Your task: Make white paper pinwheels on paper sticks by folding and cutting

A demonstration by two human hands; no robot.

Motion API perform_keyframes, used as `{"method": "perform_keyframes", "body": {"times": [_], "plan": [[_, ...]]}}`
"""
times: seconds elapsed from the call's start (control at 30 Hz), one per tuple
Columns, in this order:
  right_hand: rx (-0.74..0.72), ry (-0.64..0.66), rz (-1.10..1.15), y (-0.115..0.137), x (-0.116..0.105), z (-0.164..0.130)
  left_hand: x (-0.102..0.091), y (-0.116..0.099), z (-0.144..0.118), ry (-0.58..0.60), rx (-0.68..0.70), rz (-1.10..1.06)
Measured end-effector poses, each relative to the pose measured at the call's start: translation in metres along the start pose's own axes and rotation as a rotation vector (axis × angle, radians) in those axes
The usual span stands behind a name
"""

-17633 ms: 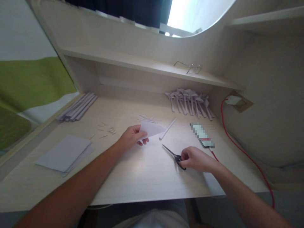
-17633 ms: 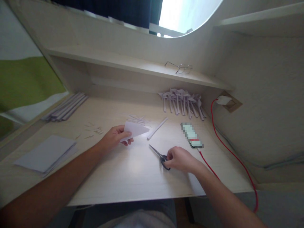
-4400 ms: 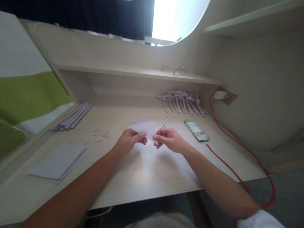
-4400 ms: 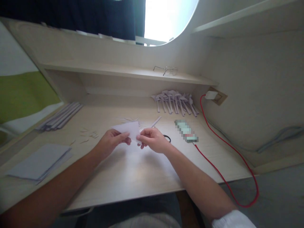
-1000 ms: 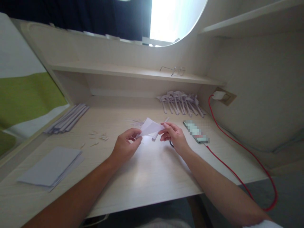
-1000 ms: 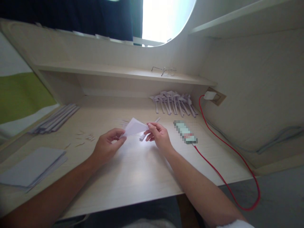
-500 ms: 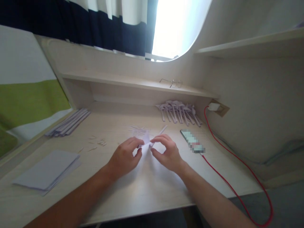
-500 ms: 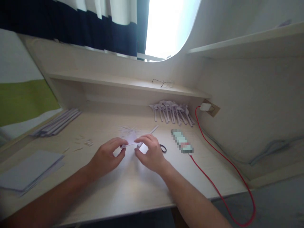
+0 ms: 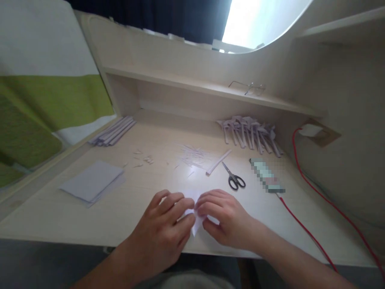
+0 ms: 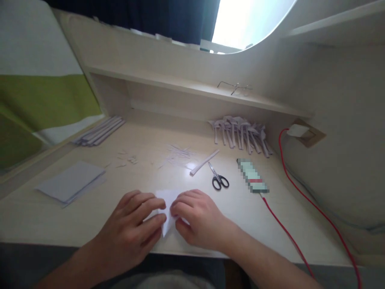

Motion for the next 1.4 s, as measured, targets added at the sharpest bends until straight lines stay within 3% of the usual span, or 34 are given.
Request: {"method": "perform_keyframes", "body": {"times": [0.23,0.43,0.73,0.97,1.2,1.4], "plan": [[0.019,0.084,0.26,-0.007,0.007,-0.01,0.021,0.012,-0.015,0.193,-0.22,-0.161],[0.023,0.213,0.227,-0.005,-0.005,-0.006,0.02,0.016,-0.02,0.15,-0.251,-0.192],[0.182,0.198,0.202,-0.001,-0.015,-0.024,0.014,0.008,-0.028,0.098,-0.302,-0.24],[0.35,0.101,0.124,-0.003,-0.007,-0.013,0.02,0.01,-0.035,0.05,-0.34,-0.266],[0.558,0.188,0.124,-0.018,0.005,0.017,0.018,0.011,-0.034,0.067,-0.438,-0.277],[0.557,0.146,-0.034,-0.014,0.014,0.015,0.02,0.009,-0.03,-0.023,-0.557,-0.19]]}}
Point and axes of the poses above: each hand's wrist, its own z-axis towards the middle knuckle, its own x-axis out of the palm, y = z × x, the point moved 1 cm from there along z, towards the middle knuckle, and after that the axes turned 6 degrees about -x, right-handed, at the moved point
